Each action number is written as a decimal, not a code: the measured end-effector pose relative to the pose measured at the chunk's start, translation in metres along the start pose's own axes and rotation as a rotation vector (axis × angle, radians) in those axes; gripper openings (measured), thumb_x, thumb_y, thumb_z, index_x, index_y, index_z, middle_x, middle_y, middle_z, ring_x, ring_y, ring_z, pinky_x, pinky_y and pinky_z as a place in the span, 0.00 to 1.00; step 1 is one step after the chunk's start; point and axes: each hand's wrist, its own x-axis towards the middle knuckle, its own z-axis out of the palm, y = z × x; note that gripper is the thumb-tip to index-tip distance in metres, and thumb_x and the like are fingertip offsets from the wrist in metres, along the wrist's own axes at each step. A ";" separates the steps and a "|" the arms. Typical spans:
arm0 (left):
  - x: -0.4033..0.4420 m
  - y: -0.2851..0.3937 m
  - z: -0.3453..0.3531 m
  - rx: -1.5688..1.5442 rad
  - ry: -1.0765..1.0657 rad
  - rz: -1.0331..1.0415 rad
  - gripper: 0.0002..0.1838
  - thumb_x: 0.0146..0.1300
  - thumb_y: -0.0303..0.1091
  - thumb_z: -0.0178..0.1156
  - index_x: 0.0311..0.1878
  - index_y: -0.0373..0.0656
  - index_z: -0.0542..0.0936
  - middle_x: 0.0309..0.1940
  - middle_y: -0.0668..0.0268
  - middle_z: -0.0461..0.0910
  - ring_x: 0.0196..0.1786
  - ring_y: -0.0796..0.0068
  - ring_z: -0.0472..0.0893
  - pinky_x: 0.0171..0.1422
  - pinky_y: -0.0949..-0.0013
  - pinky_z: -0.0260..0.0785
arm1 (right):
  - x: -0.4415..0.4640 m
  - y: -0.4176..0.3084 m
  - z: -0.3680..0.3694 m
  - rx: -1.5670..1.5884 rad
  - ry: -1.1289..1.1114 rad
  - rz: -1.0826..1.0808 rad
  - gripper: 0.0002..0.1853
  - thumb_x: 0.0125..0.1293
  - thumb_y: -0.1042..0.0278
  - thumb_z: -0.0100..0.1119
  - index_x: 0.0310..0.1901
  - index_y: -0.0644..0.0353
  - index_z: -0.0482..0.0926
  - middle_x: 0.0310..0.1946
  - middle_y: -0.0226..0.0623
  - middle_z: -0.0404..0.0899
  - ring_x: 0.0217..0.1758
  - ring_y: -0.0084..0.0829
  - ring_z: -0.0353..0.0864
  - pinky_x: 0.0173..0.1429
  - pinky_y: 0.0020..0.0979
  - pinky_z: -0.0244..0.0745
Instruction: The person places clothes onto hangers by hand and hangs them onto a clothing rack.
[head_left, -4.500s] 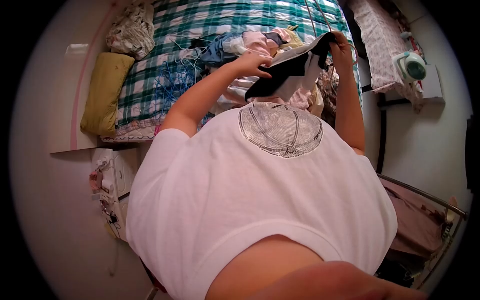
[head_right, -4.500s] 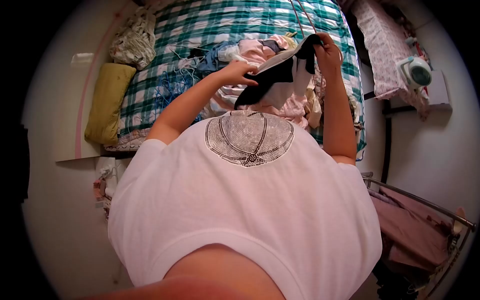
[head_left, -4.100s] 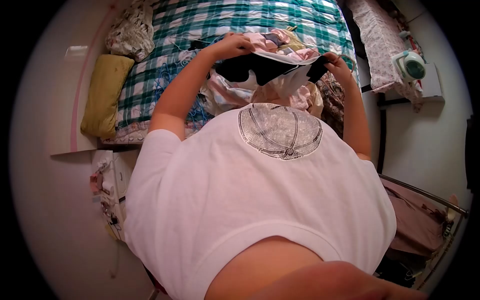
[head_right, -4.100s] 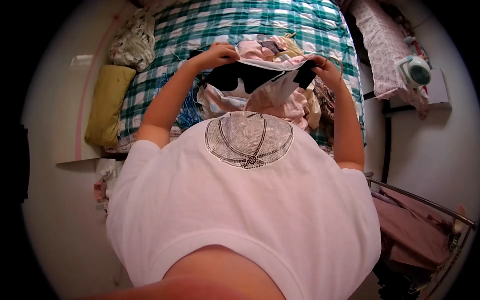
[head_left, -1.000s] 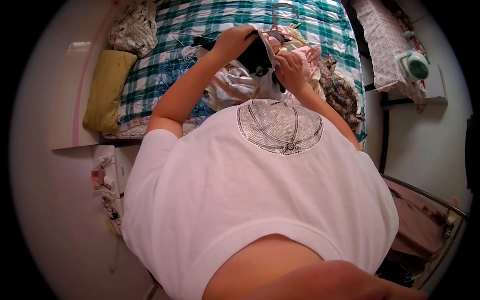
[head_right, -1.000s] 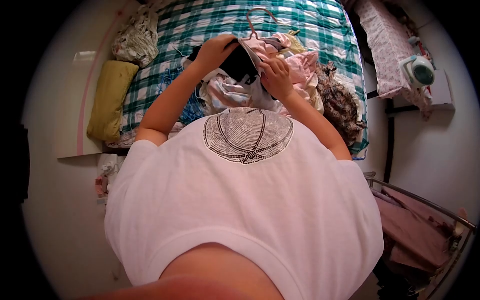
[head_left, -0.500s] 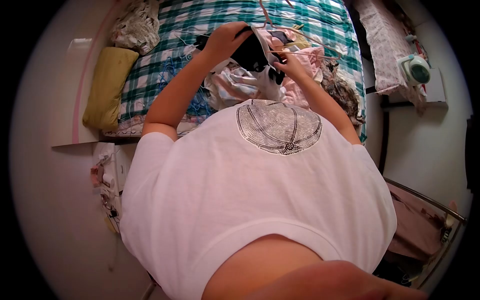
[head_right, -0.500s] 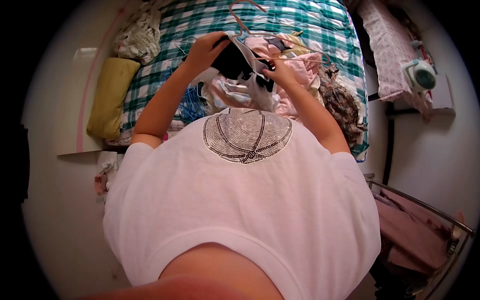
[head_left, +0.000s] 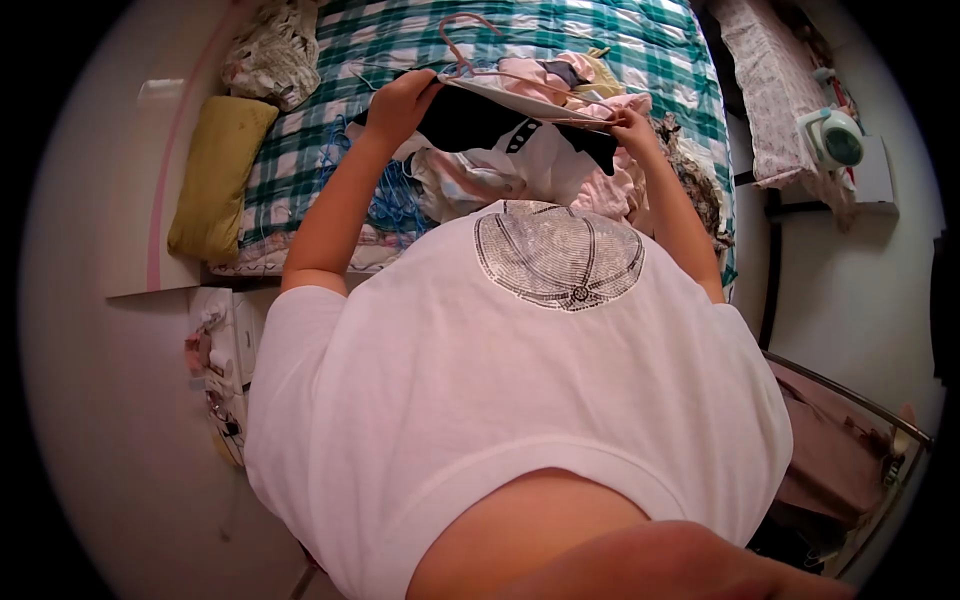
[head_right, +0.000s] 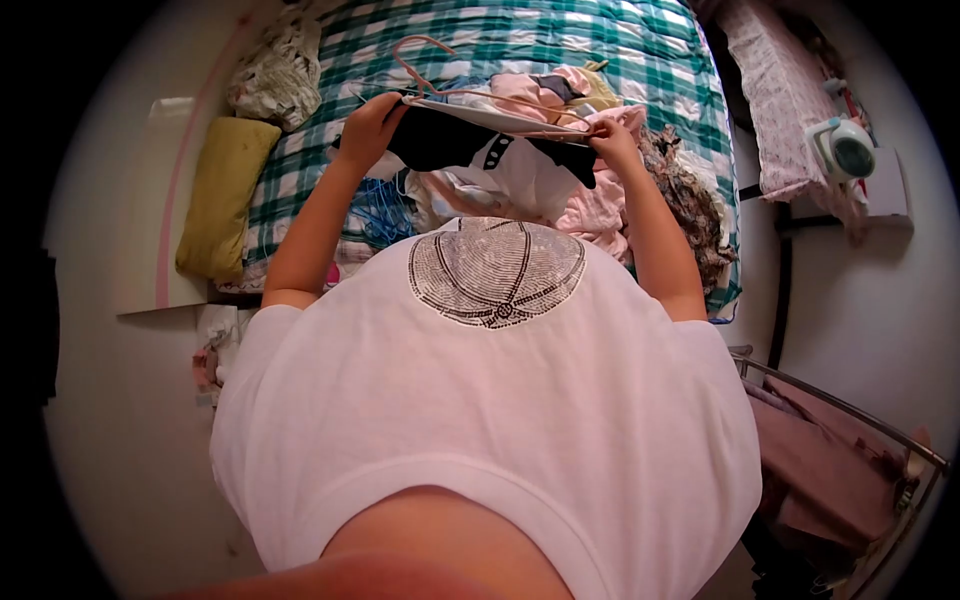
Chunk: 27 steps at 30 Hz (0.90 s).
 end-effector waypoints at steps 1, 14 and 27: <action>0.000 -0.001 0.002 0.029 -0.015 -0.021 0.08 0.57 0.35 0.57 0.36 0.41 0.76 0.30 0.59 0.77 0.31 0.57 0.77 0.32 0.64 0.70 | -0.007 -0.007 0.002 -0.063 0.017 -0.041 0.12 0.49 0.77 0.57 0.38 0.64 0.74 0.29 0.34 0.77 0.31 0.25 0.75 0.31 0.23 0.70; 0.002 -0.002 0.025 0.040 0.016 0.061 0.06 0.55 0.33 0.57 0.33 0.41 0.75 0.27 0.60 0.76 0.29 0.58 0.77 0.30 0.63 0.69 | -0.037 -0.027 -0.010 -0.104 0.040 0.008 0.14 0.48 0.75 0.54 0.40 0.60 0.74 0.32 0.32 0.76 0.30 0.21 0.72 0.29 0.22 0.65; 0.009 0.077 0.082 -0.140 -0.232 0.119 0.06 0.55 0.35 0.56 0.32 0.44 0.74 0.27 0.59 0.75 0.31 0.56 0.76 0.31 0.61 0.68 | -0.055 -0.115 0.039 0.051 0.164 -0.216 0.12 0.56 0.73 0.48 0.42 0.61 0.75 0.31 0.30 0.75 0.25 0.19 0.71 0.29 0.19 0.68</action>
